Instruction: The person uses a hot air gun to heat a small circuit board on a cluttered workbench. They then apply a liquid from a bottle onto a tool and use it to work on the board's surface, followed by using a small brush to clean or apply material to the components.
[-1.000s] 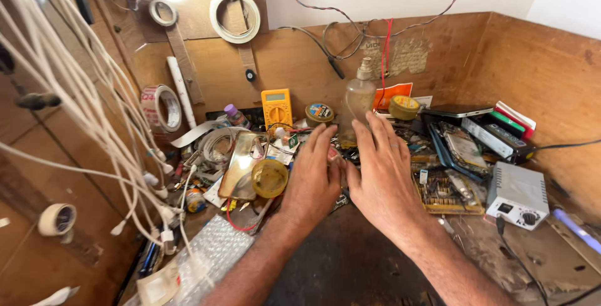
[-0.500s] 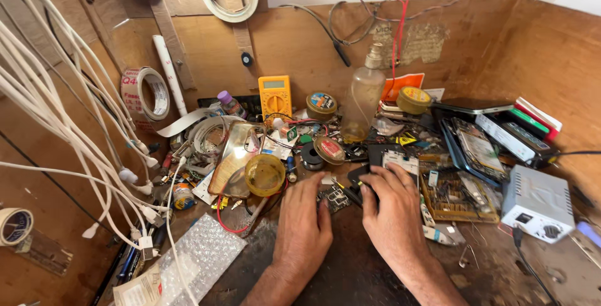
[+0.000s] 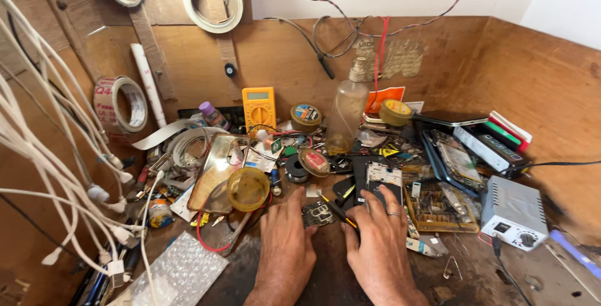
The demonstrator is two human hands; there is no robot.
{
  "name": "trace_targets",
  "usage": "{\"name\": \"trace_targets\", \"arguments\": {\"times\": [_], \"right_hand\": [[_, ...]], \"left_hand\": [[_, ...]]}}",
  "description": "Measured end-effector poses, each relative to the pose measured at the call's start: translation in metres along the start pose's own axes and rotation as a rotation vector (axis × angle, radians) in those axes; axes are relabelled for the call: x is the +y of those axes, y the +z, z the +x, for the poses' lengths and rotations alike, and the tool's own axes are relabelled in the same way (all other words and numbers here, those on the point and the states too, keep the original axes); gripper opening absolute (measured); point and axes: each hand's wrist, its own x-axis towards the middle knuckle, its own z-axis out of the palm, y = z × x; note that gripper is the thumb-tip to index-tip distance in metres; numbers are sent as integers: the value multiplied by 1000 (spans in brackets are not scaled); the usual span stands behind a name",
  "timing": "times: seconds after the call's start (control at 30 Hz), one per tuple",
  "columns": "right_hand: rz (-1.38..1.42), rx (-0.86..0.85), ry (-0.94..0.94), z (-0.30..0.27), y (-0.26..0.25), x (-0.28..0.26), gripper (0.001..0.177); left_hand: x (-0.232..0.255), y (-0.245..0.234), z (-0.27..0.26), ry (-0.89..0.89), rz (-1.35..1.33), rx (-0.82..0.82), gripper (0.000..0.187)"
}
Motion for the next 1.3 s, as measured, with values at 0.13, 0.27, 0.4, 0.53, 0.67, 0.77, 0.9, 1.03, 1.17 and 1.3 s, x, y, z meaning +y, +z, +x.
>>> {"name": "trace_targets", "arguments": {"times": [0.13, 0.27, 0.4, 0.53, 0.67, 0.77, 0.9, 1.03, 1.17, 1.3], "right_hand": [[-7, 6, 9, -3, 4, 4, 28], [40, 103, -8, 1, 3, 14, 24], [87, 253, 17, 14, -15, 45, 16], [93, 267, 61, 26, -40, 77, 14], [41, 122, 301, 34, -58, 87, 14], [16, -73, 567, 36, -67, 88, 16], [9, -232, 485, 36, -70, 85, 14], [-250, -394, 495, 27, -63, 75, 14], [-463, -487, 413, 20, -60, 57, 17], [-584, -543, 304, 18, -61, 48, 27]], "left_hand": [[2, -1, 0, -9, 46, -7, 73], [2, -3, 1, -1, 75, 38, 64], [2, -5, -1, 0, 29, 87, 47], [3, -8, 0, -21, 2, 79, 45], [4, -11, 0, -30, -36, 78, 45], [4, -12, -1, -22, -51, 59, 44], [4, -13, 0, 8, -58, 101, 43], [3, -11, -1, 17, -70, 103, 41], [2, -11, -1, 30, -85, 132, 39], [1, -11, -1, 24, -82, 109, 38]]}}
